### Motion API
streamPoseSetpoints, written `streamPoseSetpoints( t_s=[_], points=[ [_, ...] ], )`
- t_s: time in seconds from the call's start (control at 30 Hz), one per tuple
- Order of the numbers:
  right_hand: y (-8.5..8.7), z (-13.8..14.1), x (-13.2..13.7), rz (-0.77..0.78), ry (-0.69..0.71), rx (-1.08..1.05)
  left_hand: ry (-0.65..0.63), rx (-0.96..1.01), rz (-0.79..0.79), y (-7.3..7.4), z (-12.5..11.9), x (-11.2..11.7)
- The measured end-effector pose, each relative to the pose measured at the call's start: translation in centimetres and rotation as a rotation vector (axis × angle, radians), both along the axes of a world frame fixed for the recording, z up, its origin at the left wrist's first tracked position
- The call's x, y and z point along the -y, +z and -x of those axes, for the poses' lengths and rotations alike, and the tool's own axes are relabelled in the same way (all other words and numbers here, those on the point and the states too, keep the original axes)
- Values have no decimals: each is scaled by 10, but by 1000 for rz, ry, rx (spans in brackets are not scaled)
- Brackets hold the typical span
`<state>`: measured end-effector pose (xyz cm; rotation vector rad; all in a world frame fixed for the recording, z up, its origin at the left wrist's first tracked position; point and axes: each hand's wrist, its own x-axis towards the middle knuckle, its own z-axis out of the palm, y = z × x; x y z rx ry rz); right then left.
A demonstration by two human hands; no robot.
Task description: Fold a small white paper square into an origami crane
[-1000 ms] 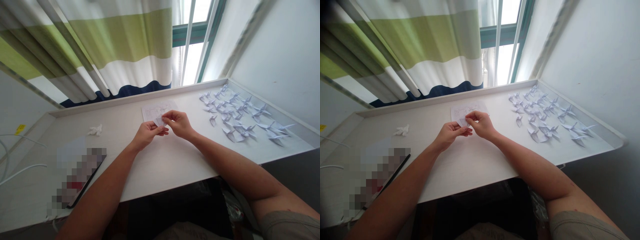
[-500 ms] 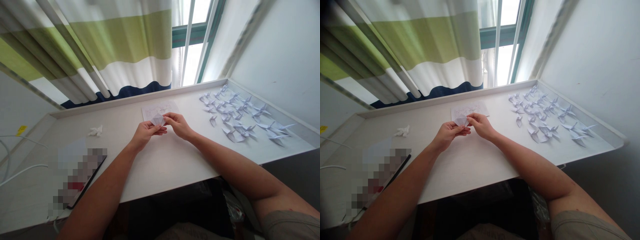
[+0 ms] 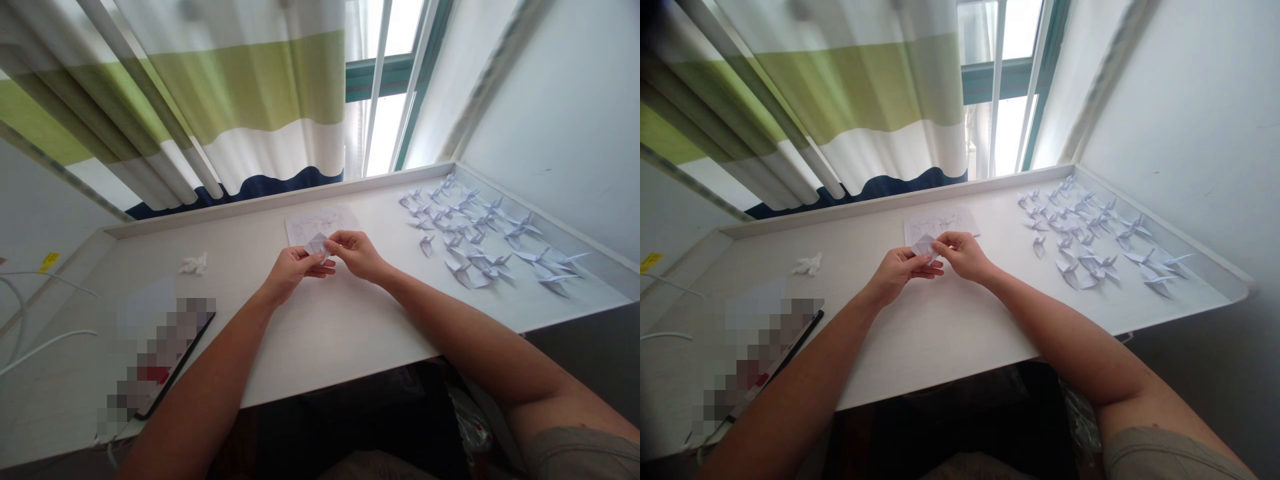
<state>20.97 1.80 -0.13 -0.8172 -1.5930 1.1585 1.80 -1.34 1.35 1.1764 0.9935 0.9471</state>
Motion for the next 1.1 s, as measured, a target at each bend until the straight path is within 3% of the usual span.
streamPoseSetpoints(
  t_s=[0.43, 0.7, 0.93, 1.1],
  points=[
    [-2, -3, 0, 105, 128, 20, -85, -63, -63, -1, 0, 1],
    [-4, -1, -1, 106, 12, 152, -150, -123, -69, -11, 8, -6],
    [-1, -7, -4, 77, 130, 73, -93, -77, -36, -5, 1, -1],
    [0, -7, -4, 7, 119, 127, -51, -77, -29, -7, -1, 0]
  ],
)
